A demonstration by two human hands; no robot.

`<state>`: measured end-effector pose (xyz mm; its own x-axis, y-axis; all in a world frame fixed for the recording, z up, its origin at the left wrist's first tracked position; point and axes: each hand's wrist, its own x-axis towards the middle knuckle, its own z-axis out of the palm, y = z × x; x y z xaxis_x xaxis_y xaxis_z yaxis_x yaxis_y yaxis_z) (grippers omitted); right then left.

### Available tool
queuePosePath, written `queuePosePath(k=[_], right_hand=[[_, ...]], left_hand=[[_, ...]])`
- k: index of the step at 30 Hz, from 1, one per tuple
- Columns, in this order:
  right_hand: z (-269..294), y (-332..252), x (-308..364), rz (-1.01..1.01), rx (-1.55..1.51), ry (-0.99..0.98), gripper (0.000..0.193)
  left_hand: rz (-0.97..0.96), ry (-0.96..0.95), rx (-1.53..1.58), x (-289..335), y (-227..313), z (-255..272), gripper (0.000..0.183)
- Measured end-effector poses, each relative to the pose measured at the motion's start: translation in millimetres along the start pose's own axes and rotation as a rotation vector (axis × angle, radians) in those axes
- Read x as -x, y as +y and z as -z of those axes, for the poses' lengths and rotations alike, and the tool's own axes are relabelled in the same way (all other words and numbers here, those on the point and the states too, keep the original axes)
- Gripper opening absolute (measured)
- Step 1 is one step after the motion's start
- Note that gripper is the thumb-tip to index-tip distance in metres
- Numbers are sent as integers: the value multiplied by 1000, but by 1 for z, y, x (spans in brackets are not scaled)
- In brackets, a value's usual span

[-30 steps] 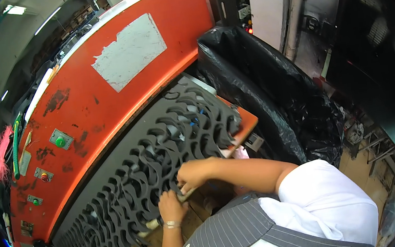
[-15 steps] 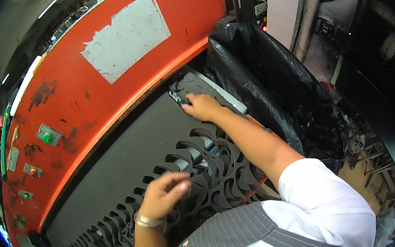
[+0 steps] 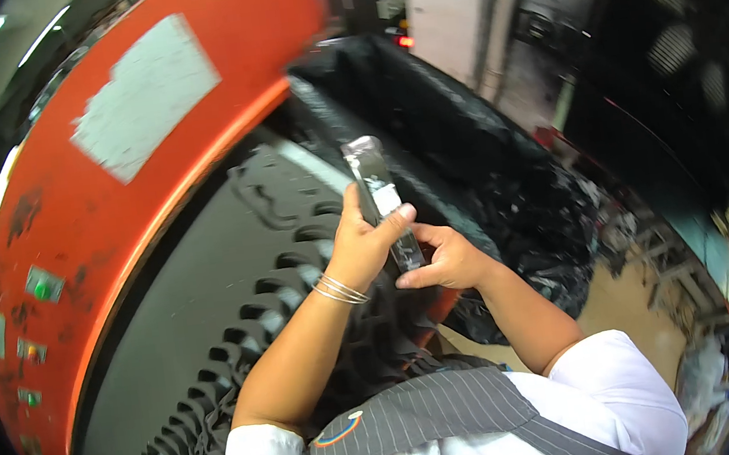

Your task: Using a hydraulic clicker press to cut shoe components from a sheet of synthetic material.

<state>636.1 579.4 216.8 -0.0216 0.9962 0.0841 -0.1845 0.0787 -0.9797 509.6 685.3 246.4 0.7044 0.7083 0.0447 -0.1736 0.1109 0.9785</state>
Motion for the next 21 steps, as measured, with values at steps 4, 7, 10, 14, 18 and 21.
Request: queuePosePath(k=[4, 7, 10, 14, 18, 21], right_hand=[[48, 10, 61, -251, 445, 67, 52], [72, 11, 108, 70, 626, 323, 40], [87, -10, 153, -5, 791, 611, 28], [71, -39, 169, -11, 576, 892, 26], [64, -40, 150, 1, 537, 778, 35], [33, -33, 101, 10, 397, 507, 54]], left_hand=[[-16, -382, -721, -21, -9, -42, 71], [-31, -587, -1081, -50, 6, -65, 62], [-16, -332, -1014, -79, 5, -71, 55], [13, 34, -579, -121, -38, -53, 94], [23, -30, -452, -106, -16, -28, 113], [-146, 173, -733, -77, 4, 46, 73]])
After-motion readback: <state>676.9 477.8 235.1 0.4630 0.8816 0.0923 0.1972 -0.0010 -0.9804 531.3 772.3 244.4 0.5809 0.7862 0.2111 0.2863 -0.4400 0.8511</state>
